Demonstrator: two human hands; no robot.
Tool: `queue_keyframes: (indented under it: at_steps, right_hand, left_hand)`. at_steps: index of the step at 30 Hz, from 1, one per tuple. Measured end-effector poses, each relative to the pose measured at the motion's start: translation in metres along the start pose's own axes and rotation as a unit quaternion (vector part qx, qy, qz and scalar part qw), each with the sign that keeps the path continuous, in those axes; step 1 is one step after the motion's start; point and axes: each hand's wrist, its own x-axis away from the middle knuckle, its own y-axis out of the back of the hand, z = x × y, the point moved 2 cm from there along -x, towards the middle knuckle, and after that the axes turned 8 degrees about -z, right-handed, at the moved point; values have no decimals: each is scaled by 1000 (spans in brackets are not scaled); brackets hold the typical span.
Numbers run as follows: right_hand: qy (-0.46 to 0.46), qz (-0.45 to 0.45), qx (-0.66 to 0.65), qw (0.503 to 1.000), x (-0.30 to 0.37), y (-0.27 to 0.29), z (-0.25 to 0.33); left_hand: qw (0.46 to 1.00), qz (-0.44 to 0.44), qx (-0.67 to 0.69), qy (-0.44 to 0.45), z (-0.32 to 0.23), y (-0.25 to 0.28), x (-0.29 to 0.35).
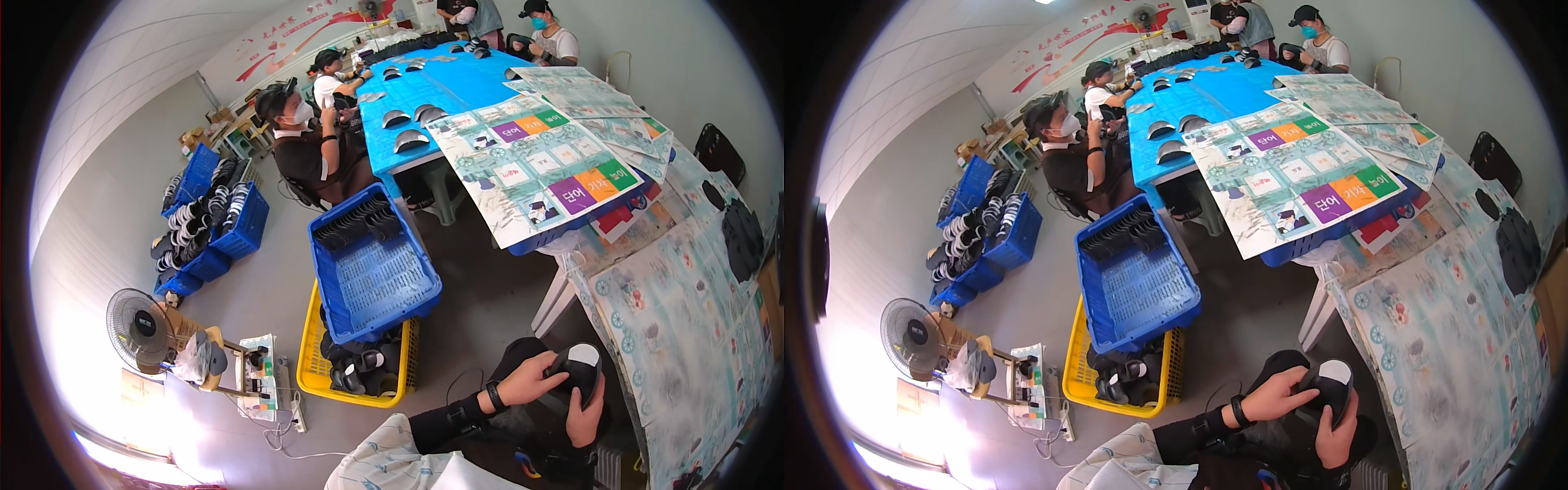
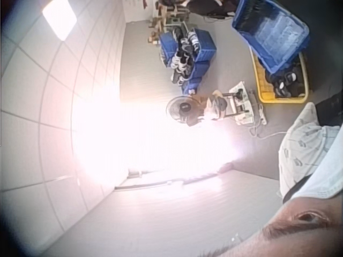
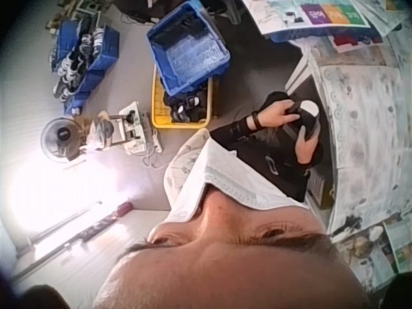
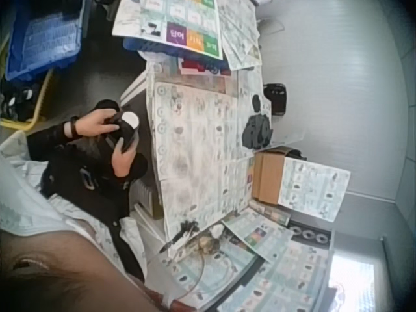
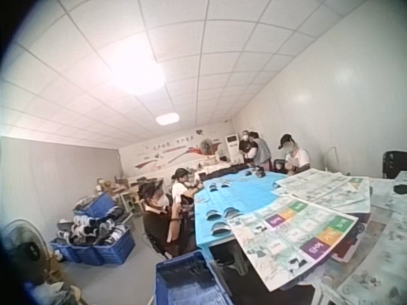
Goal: Preparing and organizing shoe components, then using a handheld air tool to clean or dry a component.
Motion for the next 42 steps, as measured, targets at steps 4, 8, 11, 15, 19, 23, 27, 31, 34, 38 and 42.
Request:
queue_keyframes:
  at_steps: [4, 8, 11, 15, 19, 23, 27, 31, 34, 38, 42]
  right_hand:
    - [14, 4, 1, 1000, -1, -3, 1]
    - [31, 30, 23, 999, -6, -9, 6]
    - [21, 52, 36, 998, -7, -12, 15]
    - [24, 96, 50, 994, -11, -14, 23]
    - [119, 56, 54, 990, -27, -6, 55]
    - [164, -3, -11, 986, -41, 18, 100]
    - [186, -29, -60, 980, -44, 30, 130]
    - [198, -14, -78, 977, -43, 30, 146]
    - [209, 4, -74, 975, -41, 25, 153]
    - [225, 20, -64, 972, -43, 20, 156]
    - [217, 10, -67, 974, -42, 14, 156]
  left_hand:
    - [999, -20, 30, -17, 12, -2, 3]
    - [998, -36, 46, 25, 15, 5, 5]
    - [997, -39, 49, 50, 18, 10, 7]
    - [992, -30, 75, 98, 25, 14, 10]
    - [990, -85, 80, 80, 30, 24, 6]
    - [988, -106, 42, 104, 40, 39, 8]
    - [981, -149, 88, 87, 48, 45, 8]
    - [981, -150, 88, 90, 46, 47, 11]
    - [979, -148, 102, 94, 49, 46, 14]
    - [978, -147, 105, 101, 50, 48, 16]
    - [978, -152, 102, 97, 52, 55, 18]
